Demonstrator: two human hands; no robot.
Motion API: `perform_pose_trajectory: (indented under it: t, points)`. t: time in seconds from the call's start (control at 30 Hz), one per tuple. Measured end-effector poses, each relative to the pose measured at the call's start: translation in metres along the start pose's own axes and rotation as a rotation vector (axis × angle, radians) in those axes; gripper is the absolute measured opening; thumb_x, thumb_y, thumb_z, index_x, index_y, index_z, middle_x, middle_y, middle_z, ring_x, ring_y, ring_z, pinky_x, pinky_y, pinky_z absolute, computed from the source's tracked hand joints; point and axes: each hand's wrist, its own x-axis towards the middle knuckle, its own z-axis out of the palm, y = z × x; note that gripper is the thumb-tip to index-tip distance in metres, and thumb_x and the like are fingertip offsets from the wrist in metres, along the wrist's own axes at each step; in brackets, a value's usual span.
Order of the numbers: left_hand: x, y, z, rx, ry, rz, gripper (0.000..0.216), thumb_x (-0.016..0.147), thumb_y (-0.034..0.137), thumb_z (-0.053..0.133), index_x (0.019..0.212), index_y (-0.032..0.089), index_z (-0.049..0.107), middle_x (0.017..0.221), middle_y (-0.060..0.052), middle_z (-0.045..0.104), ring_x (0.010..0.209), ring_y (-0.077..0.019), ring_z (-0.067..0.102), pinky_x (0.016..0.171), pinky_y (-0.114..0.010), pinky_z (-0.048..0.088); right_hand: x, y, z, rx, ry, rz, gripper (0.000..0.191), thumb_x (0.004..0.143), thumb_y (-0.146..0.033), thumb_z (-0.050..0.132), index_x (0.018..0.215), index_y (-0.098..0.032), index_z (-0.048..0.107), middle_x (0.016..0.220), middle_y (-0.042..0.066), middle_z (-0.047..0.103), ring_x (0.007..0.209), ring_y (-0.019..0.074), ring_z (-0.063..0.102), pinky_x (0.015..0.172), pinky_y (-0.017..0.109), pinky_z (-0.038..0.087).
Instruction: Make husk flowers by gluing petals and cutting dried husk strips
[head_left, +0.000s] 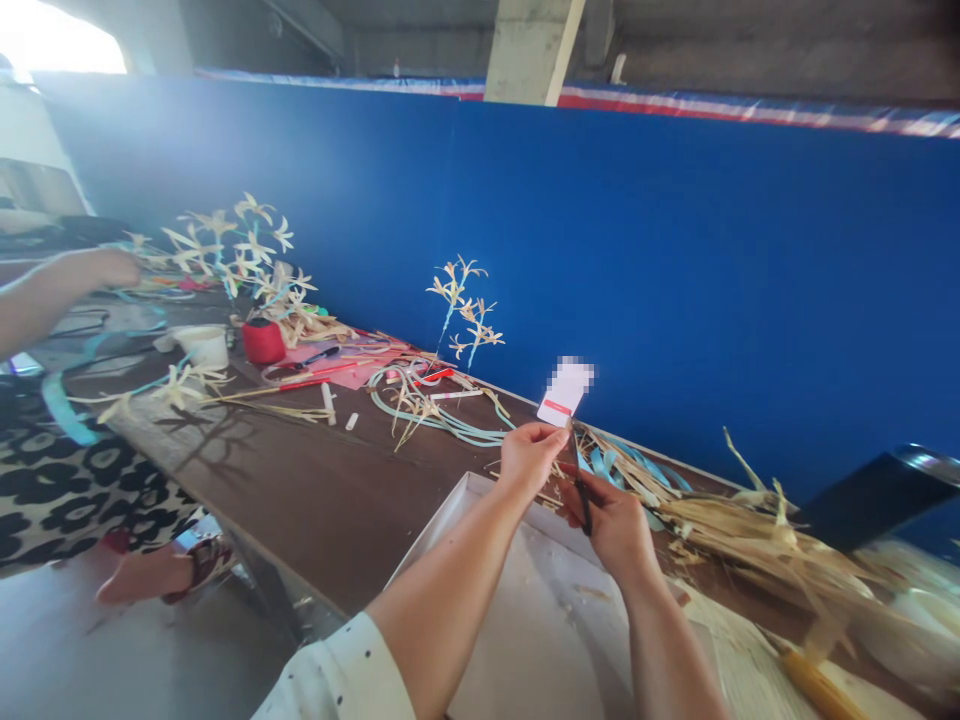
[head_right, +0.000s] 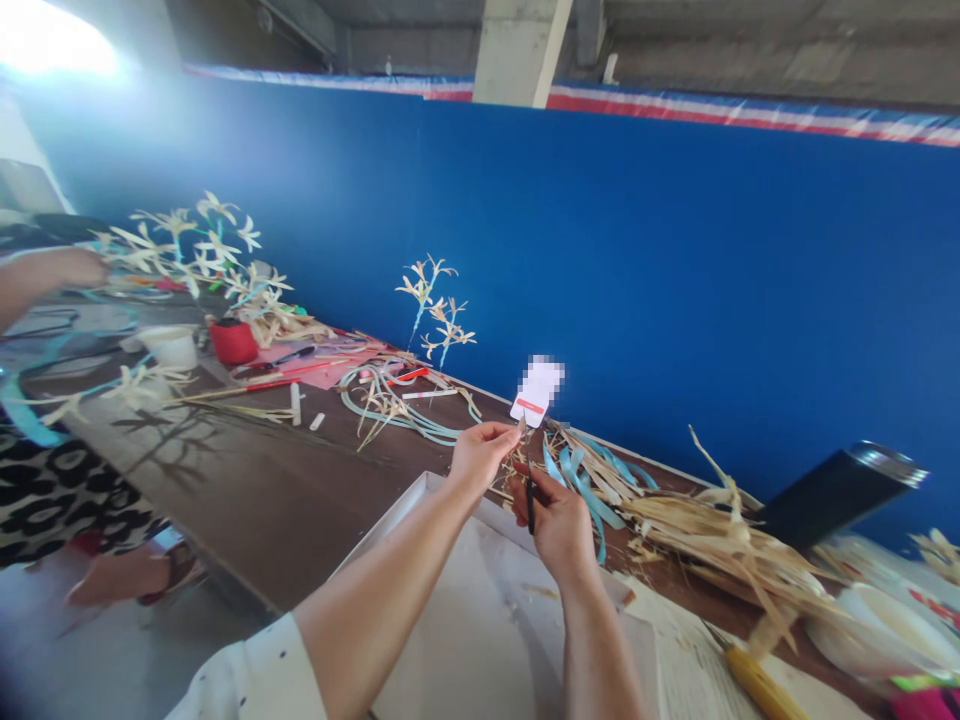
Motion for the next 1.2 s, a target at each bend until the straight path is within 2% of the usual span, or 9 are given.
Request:
perform_pose_trajectory:
  t: [0.2, 0.33, 0.43, 0.5, 0.57, 0.73, 0.93, 1.2]
  points:
    - [-0.002, 0.003, 0.000, -0.041, -0.015, -0.005, 0.025, 0.064, 0.037, 0.065, 0.070, 0.013, 0.067, 0.057, 0.000, 0.056, 0.052, -0.0074, 0.045, 0.054, -0.020, 0.035, -0.001, -0.001, 0.001, 0.085, -0.012, -0.005, 0.043, 0.065, -0.035, 0.069, 0.104, -0.016, 0.065, 0.049, -0.002, 0.053, 0.044, 0.0106, 0.044, 0.043, 0.023, 0.034]
    - [-0.001, 0.001, 0.000, -0.050, -0.067, -0.005, 0.029, 0.063, 0.040, 0.065, 0.073, 0.012, 0.068, 0.061, -0.001, 0.058, 0.054, -0.0074, 0.045, 0.055, -0.020, 0.035, 0.001, 0.000, -0.004, 0.220, 0.154, 0.060, 0.045, 0.062, -0.037, 0.072, 0.102, -0.018, 0.065, 0.059, -0.001, 0.059, 0.048, 0.0110, 0.049, 0.045, 0.023, 0.038]
    - [-0.001, -0.001, 0.000, -0.007, -0.181, -0.045, 0.034, 0.061, 0.042, 0.066, 0.075, 0.011, 0.068, 0.061, -0.001, 0.058, 0.053, -0.0071, 0.044, 0.053, -0.020, 0.034, 0.004, 0.002, -0.010, 0.286, 0.298, 0.031, 0.047, 0.060, -0.034, 0.075, 0.103, -0.021, 0.064, 0.073, 0.000, 0.064, 0.061, 0.0128, 0.056, 0.052, 0.022, 0.042]
    - [-0.003, -0.001, -0.001, 0.079, -0.284, -0.062, 0.035, 0.060, 0.042, 0.067, 0.076, 0.011, 0.068, 0.059, -0.001, 0.057, 0.051, -0.0065, 0.042, 0.052, -0.020, 0.033, 0.006, 0.004, -0.013, 0.323, 0.346, -0.001, 0.050, 0.059, -0.034, 0.075, 0.106, -0.024, 0.062, 0.082, 0.001, 0.065, 0.068, 0.0137, 0.058, 0.052, 0.021, 0.041]
    - [-0.005, -0.001, -0.001, 0.174, -0.386, -0.041, 0.035, 0.061, 0.043, 0.066, 0.076, 0.011, 0.068, 0.059, 0.000, 0.057, 0.052, -0.0066, 0.043, 0.053, -0.021, 0.033, 0.007, 0.005, -0.016, 0.359, 0.333, -0.020, 0.053, 0.060, -0.033, 0.074, 0.109, -0.025, 0.060, 0.086, 0.002, 0.065, 0.070, 0.0142, 0.059, 0.051, 0.021, 0.041]
    - [-0.007, -0.002, -0.003, 0.325, -0.497, -0.022, 0.034, 0.062, 0.041, 0.065, 0.077, 0.011, 0.068, 0.061, 0.000, 0.058, 0.052, -0.0070, 0.042, 0.051, -0.020, 0.031, 0.006, 0.007, -0.019, 0.369, 0.306, -0.035, 0.050, 0.059, -0.033, 0.075, 0.106, -0.023, 0.061, 0.077, 0.001, 0.062, 0.064, 0.0133, 0.057, 0.048, 0.021, 0.039]
    - [-0.007, -0.004, -0.002, 0.330, -0.522, -0.027, 0.035, 0.062, 0.041, 0.064, 0.079, 0.010, 0.068, 0.062, -0.001, 0.058, 0.054, -0.0080, 0.044, 0.052, -0.021, 0.032, 0.006, 0.006, -0.018, 0.367, 0.305, -0.087, 0.043, 0.061, -0.033, 0.073, 0.102, -0.022, 0.062, 0.074, -0.001, 0.059, 0.061, 0.0112, 0.053, 0.053, 0.023, 0.040]
    - [-0.006, -0.005, -0.001, 0.236, -0.420, -0.065, 0.034, 0.058, 0.041, 0.068, 0.076, 0.012, 0.067, 0.063, -0.001, 0.058, 0.056, -0.0080, 0.046, 0.055, -0.021, 0.034, 0.008, 0.012, -0.022, 0.364, 0.380, -0.042, 0.045, 0.057, -0.033, 0.075, 0.099, -0.023, 0.063, 0.068, -0.004, 0.057, 0.054, 0.0080, 0.048, 0.048, 0.020, 0.034]
